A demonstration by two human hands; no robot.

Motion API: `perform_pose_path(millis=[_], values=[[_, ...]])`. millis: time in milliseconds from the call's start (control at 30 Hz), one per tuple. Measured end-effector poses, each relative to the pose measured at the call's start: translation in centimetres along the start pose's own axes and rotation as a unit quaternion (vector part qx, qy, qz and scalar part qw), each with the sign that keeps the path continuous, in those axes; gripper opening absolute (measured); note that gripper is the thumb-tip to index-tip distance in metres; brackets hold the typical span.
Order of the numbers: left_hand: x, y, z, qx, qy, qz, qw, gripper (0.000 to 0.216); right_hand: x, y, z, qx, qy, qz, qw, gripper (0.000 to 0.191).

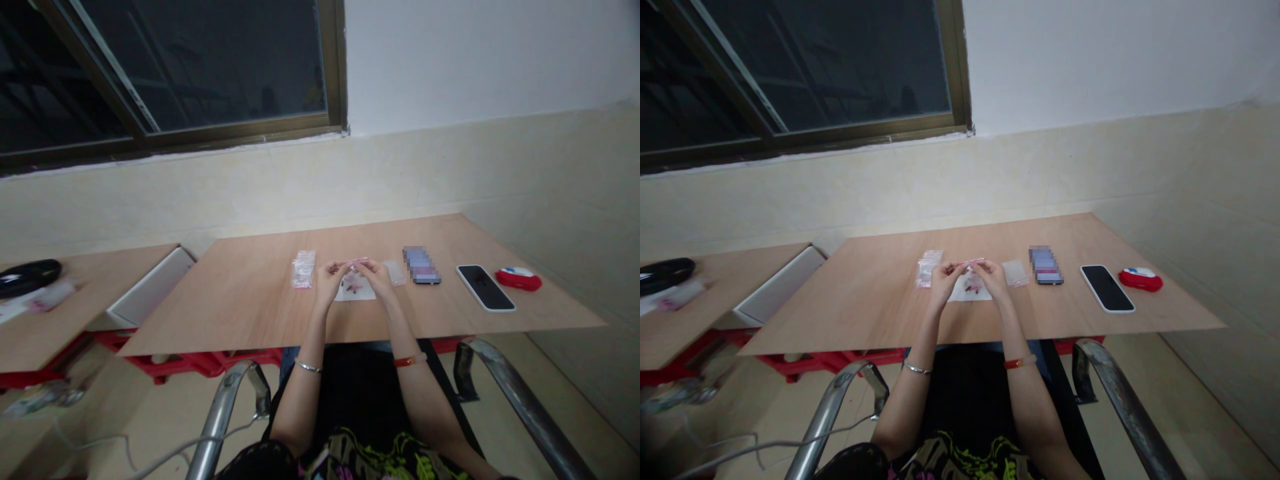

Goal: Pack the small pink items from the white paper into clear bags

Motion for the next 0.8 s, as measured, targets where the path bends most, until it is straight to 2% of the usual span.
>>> perform_pose_path(millis=[200,400,667,800], values=[[0.2,0.2,-0.6,-0.010,-0.006,-0.022,1.000,0.024,-0.1,-0.2,-0.4,0.004,0.002,0.014,1.000,0.020],[-0.2,0.0,0.0,0.012,0.020,0.004,1.000,0.025,0.0,-0.4,-0.8,0.010,0.001,0.017,1.000,0.017],[-0.1,-0.4,0.2,-0.001,0.018,0.008,1.000,0.023,0.1,-0.9,-0.9,0.025,-0.010,0.018,0.999,0.025],[-0.2,-0.4,0.2,0.002,0.025,0.020,0.999,0.025,0.1,-0.8,-1.1,0.021,-0.015,0.022,0.999,0.022]])
Point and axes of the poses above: each hand's wrist, its own y-axis towards the middle knuckle, its own x-axis out of the palm, z = x × y, the point moved 9 cm from there along y, towards the middle knuckle, and after that the axes turned 14 degrees about -x, right-handed, at the moved point
